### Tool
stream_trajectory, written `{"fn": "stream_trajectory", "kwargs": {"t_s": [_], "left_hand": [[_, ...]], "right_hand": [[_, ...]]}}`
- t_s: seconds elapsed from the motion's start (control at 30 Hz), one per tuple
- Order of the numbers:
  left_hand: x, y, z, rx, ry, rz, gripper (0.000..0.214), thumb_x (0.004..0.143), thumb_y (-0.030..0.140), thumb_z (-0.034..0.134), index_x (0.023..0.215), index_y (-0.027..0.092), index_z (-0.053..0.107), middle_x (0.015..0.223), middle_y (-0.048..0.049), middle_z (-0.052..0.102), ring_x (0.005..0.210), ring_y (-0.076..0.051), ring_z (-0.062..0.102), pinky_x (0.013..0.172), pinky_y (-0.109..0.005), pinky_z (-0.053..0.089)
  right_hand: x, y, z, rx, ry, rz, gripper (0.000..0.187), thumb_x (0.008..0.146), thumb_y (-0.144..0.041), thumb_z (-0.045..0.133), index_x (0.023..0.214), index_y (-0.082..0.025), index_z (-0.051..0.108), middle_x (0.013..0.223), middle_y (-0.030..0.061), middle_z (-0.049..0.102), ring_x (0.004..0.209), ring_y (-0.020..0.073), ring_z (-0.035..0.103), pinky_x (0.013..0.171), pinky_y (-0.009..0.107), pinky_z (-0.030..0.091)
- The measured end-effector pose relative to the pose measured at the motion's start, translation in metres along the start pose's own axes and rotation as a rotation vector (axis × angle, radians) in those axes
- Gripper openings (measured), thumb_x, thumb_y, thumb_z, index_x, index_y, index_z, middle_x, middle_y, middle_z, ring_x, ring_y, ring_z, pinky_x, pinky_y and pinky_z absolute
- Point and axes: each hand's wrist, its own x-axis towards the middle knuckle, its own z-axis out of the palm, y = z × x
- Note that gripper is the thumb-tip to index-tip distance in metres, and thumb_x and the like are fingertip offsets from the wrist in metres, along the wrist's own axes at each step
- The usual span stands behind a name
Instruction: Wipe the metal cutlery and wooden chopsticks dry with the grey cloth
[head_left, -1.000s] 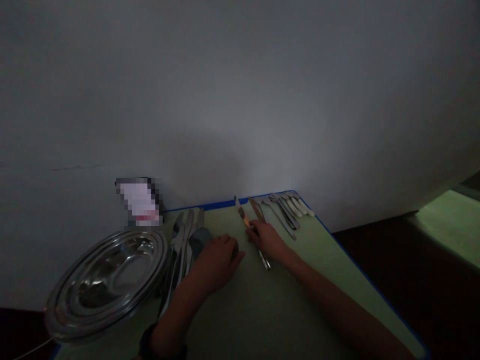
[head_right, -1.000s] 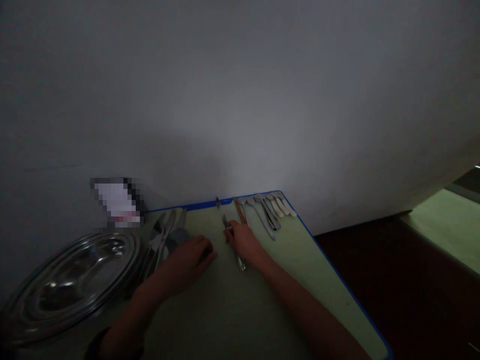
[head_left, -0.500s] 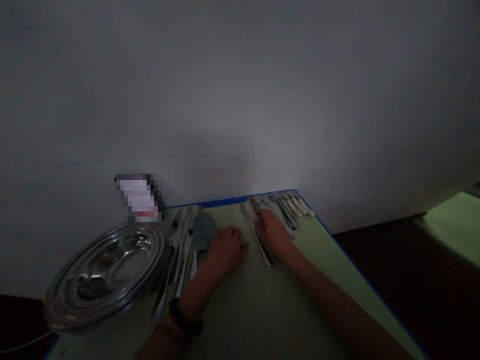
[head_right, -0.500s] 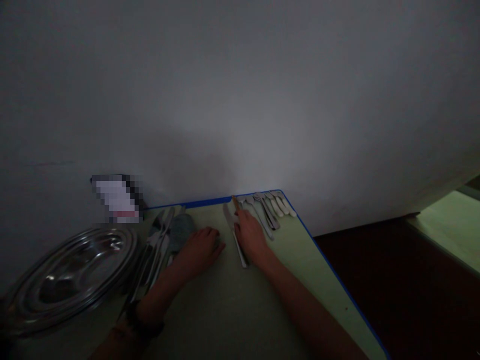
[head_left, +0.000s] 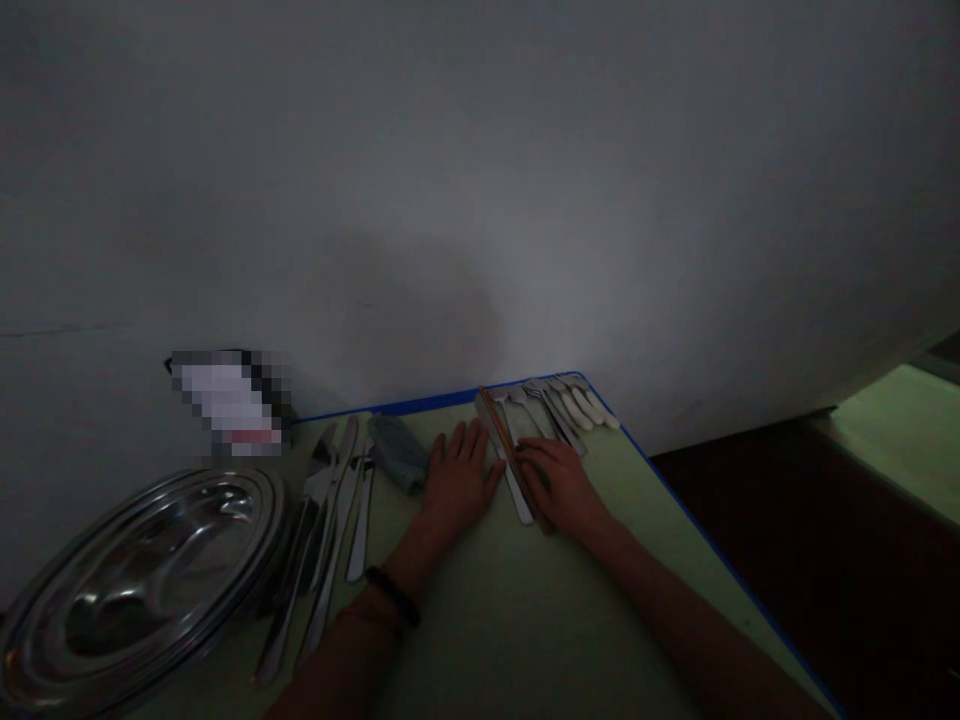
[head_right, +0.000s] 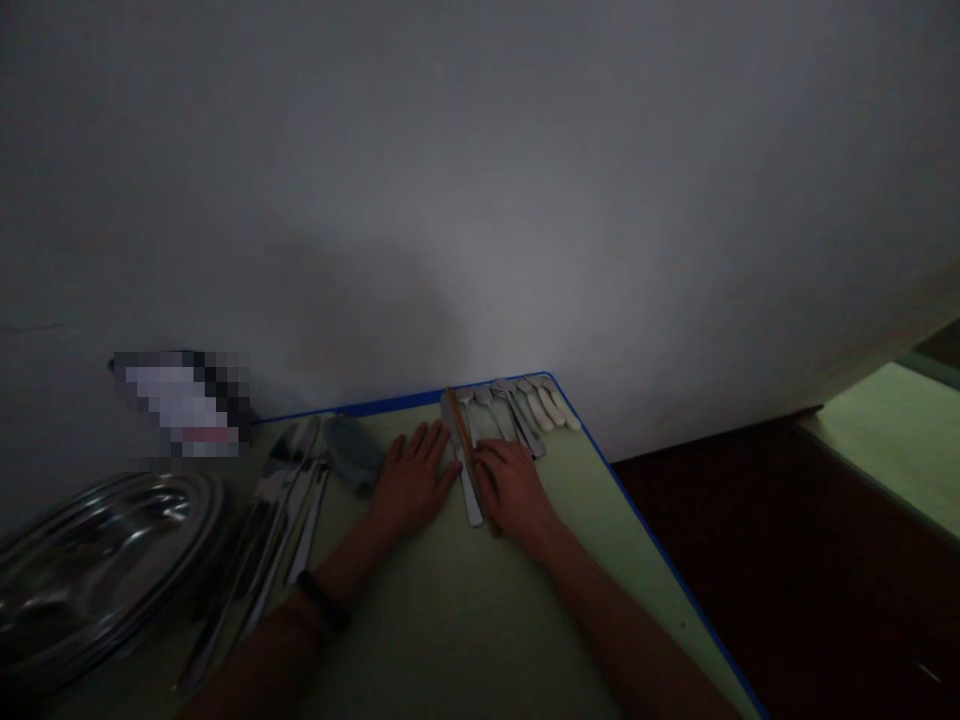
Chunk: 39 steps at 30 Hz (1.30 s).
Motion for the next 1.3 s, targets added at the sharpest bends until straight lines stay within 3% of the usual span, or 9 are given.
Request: {"fn": "stream_trajectory", "kwargs": {"t_s": [0.47,0.67,0.77,0.87,1.0,1.07,1.17,1.3], "left_hand": [[0.012,0.001,0.003,-0.003,0.041,-0.010,0.058,0.091,0.051,0.017,0.138,0.020,0.031,0.146,-0.0069,0.031,0.134,-0.028,0.022,0.108,-0.049,0.015],[0.009,0.003,0.001,-0.038,-0.001,-0.003,0.060,0.093,0.044,0.018,0.138,0.007,0.027,0.145,-0.0128,0.029,0.135,-0.027,0.021,0.109,-0.047,0.016],[-0.007,0.001,-0.012,-0.057,-0.045,0.038,0.055,0.092,0.038,0.026,0.137,0.006,0.029,0.143,-0.0128,0.034,0.133,-0.023,0.027,0.109,-0.042,0.021],[-0.035,-0.012,-0.034,-0.063,-0.078,0.073,0.054,0.088,0.035,0.039,0.137,0.013,0.032,0.145,-0.0087,0.033,0.134,-0.023,0.024,0.110,-0.042,0.020],[-0.075,-0.044,-0.065,-0.023,-0.144,-0.042,0.053,0.087,0.033,0.041,0.134,0.009,0.036,0.145,-0.0157,0.029,0.135,-0.030,0.020,0.109,-0.046,0.020],[-0.088,-0.060,-0.076,-0.016,-0.164,-0.088,0.054,0.088,0.031,0.039,0.135,0.006,0.033,0.146,-0.0178,0.025,0.135,-0.029,0.020,0.109,-0.043,0.022],[-0.096,-0.075,-0.081,-0.002,-0.219,-0.156,0.053,0.089,0.026,0.033,0.136,0.000,0.028,0.144,-0.0222,0.027,0.132,-0.028,0.027,0.106,-0.039,0.027],[-0.098,-0.078,-0.075,0.010,-0.286,-0.168,0.040,0.086,0.023,0.039,0.118,0.003,0.052,0.127,-0.0223,0.050,0.117,-0.028,0.048,0.095,-0.037,0.040]], "right_hand": [[-0.003,0.003,0.002,-0.020,-0.019,0.053,0.022,0.084,-0.021,0.048,0.102,-0.019,0.061,0.108,0.0066,0.062,0.104,0.0202,0.053,0.094,0.041,0.037],[-0.003,0.001,0.002,-0.002,0.008,0.062,0.021,0.084,-0.025,0.049,0.101,-0.018,0.061,0.106,0.0072,0.063,0.103,0.0204,0.053,0.094,0.040,0.038],[-0.003,-0.002,0.000,0.016,0.033,0.059,0.020,0.085,-0.025,0.049,0.100,-0.018,0.061,0.104,0.0075,0.063,0.101,0.0197,0.054,0.093,0.039,0.040],[-0.003,-0.007,0.000,0.015,0.071,0.028,0.020,0.085,-0.024,0.048,0.100,-0.018,0.060,0.103,0.0078,0.063,0.100,0.0195,0.054,0.092,0.040,0.041],[0.001,-0.029,0.006,0.038,0.037,-0.047,0.023,0.085,-0.025,0.048,0.105,-0.019,0.058,0.107,0.0087,0.061,0.104,0.0197,0.053,0.093,0.040,0.041],[0.009,-0.047,0.012,0.075,-0.028,-0.083,0.026,0.086,-0.026,0.046,0.109,-0.020,0.056,0.113,0.0089,0.058,0.109,0.0197,0.050,0.096,0.039,0.039],[0.032,-0.075,0.026,0.143,-0.136,-0.120,0.034,0.087,-0.029,0.044,0.120,-0.021,0.049,0.121,0.0090,0.052,0.115,0.0192,0.046,0.100,0.038,0.037],[0.059,-0.095,0.059,0.196,-0.256,-0.138,0.043,0.083,-0.033,0.051,0.124,-0.021,0.047,0.118,0.0098,0.053,0.109,0.0199,0.049,0.096,0.036,0.041]]}}
